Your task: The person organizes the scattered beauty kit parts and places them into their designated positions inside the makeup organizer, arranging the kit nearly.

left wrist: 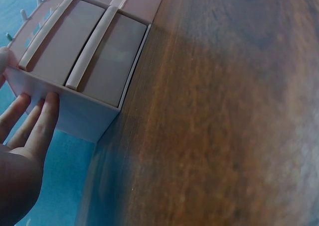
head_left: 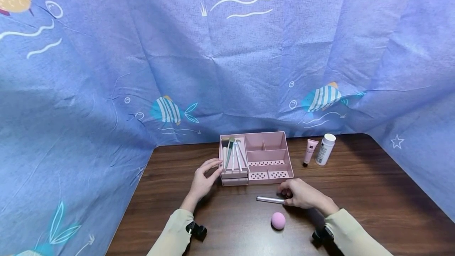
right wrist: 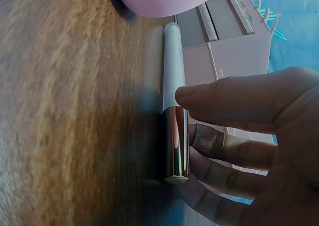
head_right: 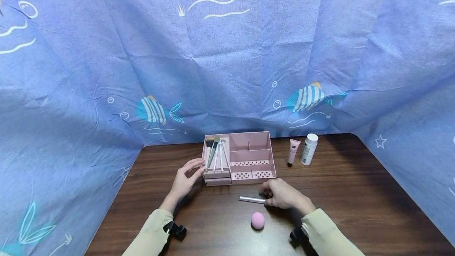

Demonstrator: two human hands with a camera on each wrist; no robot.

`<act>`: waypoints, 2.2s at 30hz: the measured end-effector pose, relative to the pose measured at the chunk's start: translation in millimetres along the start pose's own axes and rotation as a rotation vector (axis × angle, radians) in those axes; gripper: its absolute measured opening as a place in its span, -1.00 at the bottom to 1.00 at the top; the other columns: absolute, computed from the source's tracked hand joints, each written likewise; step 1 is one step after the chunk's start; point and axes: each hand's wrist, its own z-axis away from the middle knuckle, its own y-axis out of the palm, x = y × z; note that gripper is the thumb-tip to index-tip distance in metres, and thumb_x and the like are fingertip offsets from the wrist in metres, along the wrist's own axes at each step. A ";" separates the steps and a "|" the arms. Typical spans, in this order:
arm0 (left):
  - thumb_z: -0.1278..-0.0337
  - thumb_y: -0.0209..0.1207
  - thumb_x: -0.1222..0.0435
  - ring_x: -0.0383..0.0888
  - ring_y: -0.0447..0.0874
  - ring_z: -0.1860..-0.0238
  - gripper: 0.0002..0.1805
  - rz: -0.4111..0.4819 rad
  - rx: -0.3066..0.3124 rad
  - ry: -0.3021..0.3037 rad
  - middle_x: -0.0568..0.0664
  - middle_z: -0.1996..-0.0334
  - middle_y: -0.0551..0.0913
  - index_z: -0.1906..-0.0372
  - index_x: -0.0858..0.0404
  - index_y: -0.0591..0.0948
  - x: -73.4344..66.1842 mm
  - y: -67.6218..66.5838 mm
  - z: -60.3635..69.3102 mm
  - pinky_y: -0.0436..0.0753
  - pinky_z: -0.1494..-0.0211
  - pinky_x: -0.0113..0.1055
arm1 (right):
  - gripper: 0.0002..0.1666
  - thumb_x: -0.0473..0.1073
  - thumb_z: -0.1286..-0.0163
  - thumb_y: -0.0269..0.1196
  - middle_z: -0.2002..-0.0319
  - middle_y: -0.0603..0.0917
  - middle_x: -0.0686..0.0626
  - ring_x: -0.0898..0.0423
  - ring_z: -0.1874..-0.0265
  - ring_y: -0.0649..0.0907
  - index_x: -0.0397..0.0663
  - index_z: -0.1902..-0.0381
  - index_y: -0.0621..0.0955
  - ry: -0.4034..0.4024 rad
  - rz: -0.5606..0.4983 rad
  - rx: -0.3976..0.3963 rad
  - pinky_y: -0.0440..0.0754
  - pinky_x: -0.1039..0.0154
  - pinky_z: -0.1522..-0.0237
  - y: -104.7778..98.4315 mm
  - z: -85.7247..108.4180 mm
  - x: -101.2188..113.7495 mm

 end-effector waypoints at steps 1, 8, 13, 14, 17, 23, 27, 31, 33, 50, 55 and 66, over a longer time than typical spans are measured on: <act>-0.24 0.24 0.37 0.02 0.57 -0.17 -0.69 0.003 0.000 0.002 0.16 -0.15 0.59 -0.07 0.33 0.65 0.2 -0.1 0.0 0.55 -0.25 -0.36 | -0.71 -0.24 0.01 0.47 0.43 0.63 0.14 0.27 0.46 0.55 -0.04 0.26 0.69 -0.004 0.001 -0.001 0.51 0.43 0.44 0.3 -0.1 -0.1; -0.23 0.25 0.36 0.02 0.58 -0.17 -0.68 0.006 -0.004 0.014 0.15 -0.14 0.59 -0.07 0.33 0.65 1.6 0.5 -0.1 0.56 -0.25 -0.33 | -0.71 -0.23 0.01 0.47 0.45 0.63 0.15 0.27 0.46 0.55 -0.02 0.27 0.69 -0.010 0.006 0.004 0.52 0.43 0.44 1.0 -0.4 -0.2; -0.23 0.24 0.38 0.04 0.58 -0.16 -0.69 0.020 -0.007 0.030 0.21 -0.14 0.59 -0.06 0.37 0.65 3.0 1.7 -0.3 0.52 -0.29 -0.02 | -0.72 -0.24 0.01 0.47 0.46 0.61 0.16 0.29 0.47 0.54 -0.01 0.27 0.68 0.002 0.010 0.011 0.51 0.42 0.45 1.7 -0.8 -1.3; -0.23 0.24 0.38 0.03 0.58 -0.16 -0.69 0.021 -0.010 0.034 0.21 -0.13 0.59 -0.06 0.37 0.65 3.4 1.9 -0.2 0.51 -0.28 0.03 | -0.72 -0.25 0.01 0.46 0.47 0.61 0.15 0.29 0.47 0.54 -0.01 0.27 0.68 -0.001 0.011 0.010 0.51 0.42 0.45 1.9 -0.9 -1.5; -0.23 0.25 0.37 -0.01 0.58 -0.15 -0.69 0.020 -0.017 0.037 0.19 -0.13 0.60 -0.06 0.35 0.65 4.1 2.2 0.0 0.53 -0.28 -0.03 | -0.74 -0.30 0.02 0.43 0.49 0.59 0.17 0.33 0.49 0.52 0.00 0.30 0.69 -0.012 0.021 0.004 0.51 0.43 0.46 3.0 -0.8 -2.8; -0.22 0.25 0.38 -0.05 0.59 -0.14 -0.69 0.022 -0.025 0.050 0.19 -0.12 0.60 -0.05 0.37 0.65 5.6 2.8 -0.3 0.56 -0.24 -0.39 | -0.78 -0.35 0.01 0.40 0.55 0.56 0.27 0.43 0.54 0.46 0.03 0.38 0.69 -0.037 0.041 -0.017 0.49 0.46 0.51 5.6 0.8 -4.9; -0.22 0.24 0.39 -0.02 0.58 -0.15 -0.69 0.023 -0.016 0.046 0.23 -0.13 0.59 -0.05 0.38 0.65 5.3 2.3 -0.2 0.56 -0.26 -0.27 | -0.78 -0.35 0.01 0.40 0.54 0.56 0.27 0.43 0.53 0.47 0.03 0.39 0.69 -0.046 0.049 -0.031 0.50 0.46 0.50 5.9 2.3 -5.3; -0.23 0.24 0.38 -0.01 0.57 -0.16 -0.69 0.022 -0.009 0.033 0.22 -0.14 0.59 -0.06 0.37 0.65 4.8 1.4 0.0 0.54 -0.28 -0.09 | -0.79 -0.35 0.00 0.40 0.52 0.56 0.26 0.43 0.52 0.47 0.04 0.38 0.69 -0.053 0.060 -0.036 0.49 0.46 0.49 5.3 2.9 -5.7; -0.23 0.24 0.37 -0.03 0.57 -0.15 -0.69 0.023 -0.008 0.027 0.19 -0.14 0.59 -0.06 0.35 0.65 4.7 1.0 -0.3 0.53 -0.28 -0.02 | -0.79 -0.35 -0.01 0.39 0.52 0.55 0.26 0.42 0.51 0.47 0.04 0.38 0.69 -0.054 0.060 -0.038 0.49 0.46 0.49 5.2 2.5 -6.2; -0.23 0.25 0.36 -0.07 0.57 -0.16 -0.69 0.020 -0.002 0.020 0.18 -0.14 0.59 -0.06 0.35 0.65 3.7 0.6 -0.9 0.55 -0.27 -0.08 | -0.80 -0.33 -0.07 0.38 0.34 0.69 0.16 0.23 0.30 0.65 0.04 0.33 0.70 -0.087 0.109 -0.102 0.65 0.24 0.25 -10.2 -2.0 -1.9; -0.23 0.25 0.35 -0.04 0.56 -0.18 -0.68 0.015 0.001 0.011 0.15 -0.15 0.59 -0.07 0.33 0.65 3.2 0.3 -0.5 0.52 -0.28 0.02 | -0.79 -0.33 -0.08 0.36 0.32 0.70 0.16 0.23 0.29 0.65 0.06 0.32 0.70 -0.086 0.123 -0.118 0.66 0.21 0.22 -18.0 -5.3 1.0; -0.23 0.25 0.36 0.06 0.54 -0.19 -0.67 0.027 0.001 0.017 0.19 -0.14 0.58 -0.08 0.37 0.64 3.0 0.6 -0.7 0.47 -0.25 0.21 | -0.77 -0.37 -0.04 0.36 0.36 0.69 0.13 0.21 0.35 0.65 0.01 0.33 0.71 -0.152 0.162 -0.199 0.64 0.24 0.30 -35.8 -16.3 0.9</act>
